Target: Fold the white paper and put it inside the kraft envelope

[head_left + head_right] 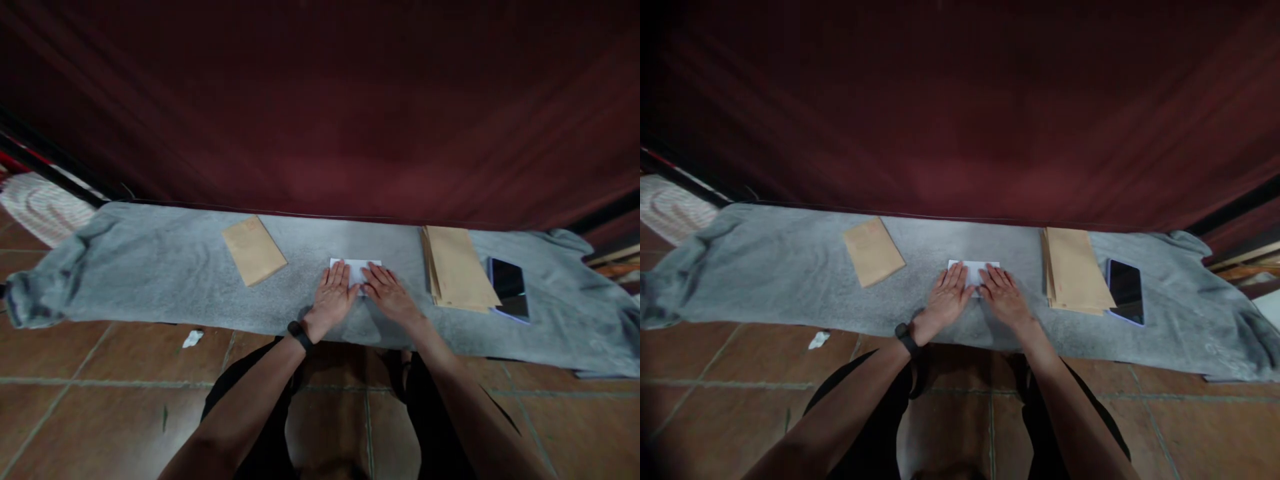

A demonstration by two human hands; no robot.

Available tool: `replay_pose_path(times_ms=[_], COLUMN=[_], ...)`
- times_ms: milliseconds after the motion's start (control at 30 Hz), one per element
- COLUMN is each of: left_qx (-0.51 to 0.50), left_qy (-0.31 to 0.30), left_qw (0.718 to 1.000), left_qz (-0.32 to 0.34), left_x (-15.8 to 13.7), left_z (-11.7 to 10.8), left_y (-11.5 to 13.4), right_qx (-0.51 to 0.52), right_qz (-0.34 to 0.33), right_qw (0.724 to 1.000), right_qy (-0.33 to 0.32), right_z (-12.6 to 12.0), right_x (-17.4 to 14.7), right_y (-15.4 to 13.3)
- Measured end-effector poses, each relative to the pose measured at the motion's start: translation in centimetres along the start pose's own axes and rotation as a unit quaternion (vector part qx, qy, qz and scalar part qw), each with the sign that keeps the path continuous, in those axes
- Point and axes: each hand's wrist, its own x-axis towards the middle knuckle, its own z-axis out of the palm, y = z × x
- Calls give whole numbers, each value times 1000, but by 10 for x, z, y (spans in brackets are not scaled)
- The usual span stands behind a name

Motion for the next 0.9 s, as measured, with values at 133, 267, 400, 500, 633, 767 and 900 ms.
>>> replay_pose_path(times_ms=[133, 267, 400, 500, 633, 767, 900], left_qx=[0, -37, -121, -219, -382, -566, -690], left_qy=[20, 46, 66, 73, 101, 91, 65], left_qw=[998, 993, 983, 962, 894, 778, 670], left_qz=[-64, -102, -124, -147, -212, -255, -264], left_x=[11, 14, 19, 24, 32, 34, 27], left_z=[-3, -12, -22, -23, -20, -18, -28], left_y=[-11, -15, -14, -17, -24, -25, -20], right_qx=[-18, -25, -23, -23, -28, -32, -4], right_qz=[25, 44, 53, 57, 46, 35, -28], right_qw=[999, 998, 996, 996, 998, 999, 1000], right_qy=[19, 48, 63, 58, 34, -6, -2], right_z=[6, 12, 16, 18, 16, 6, -13], right_x=[-2, -3, -2, -2, -4, -3, 0], right_y=[5, 10, 4, -3, -7, -11, -29])
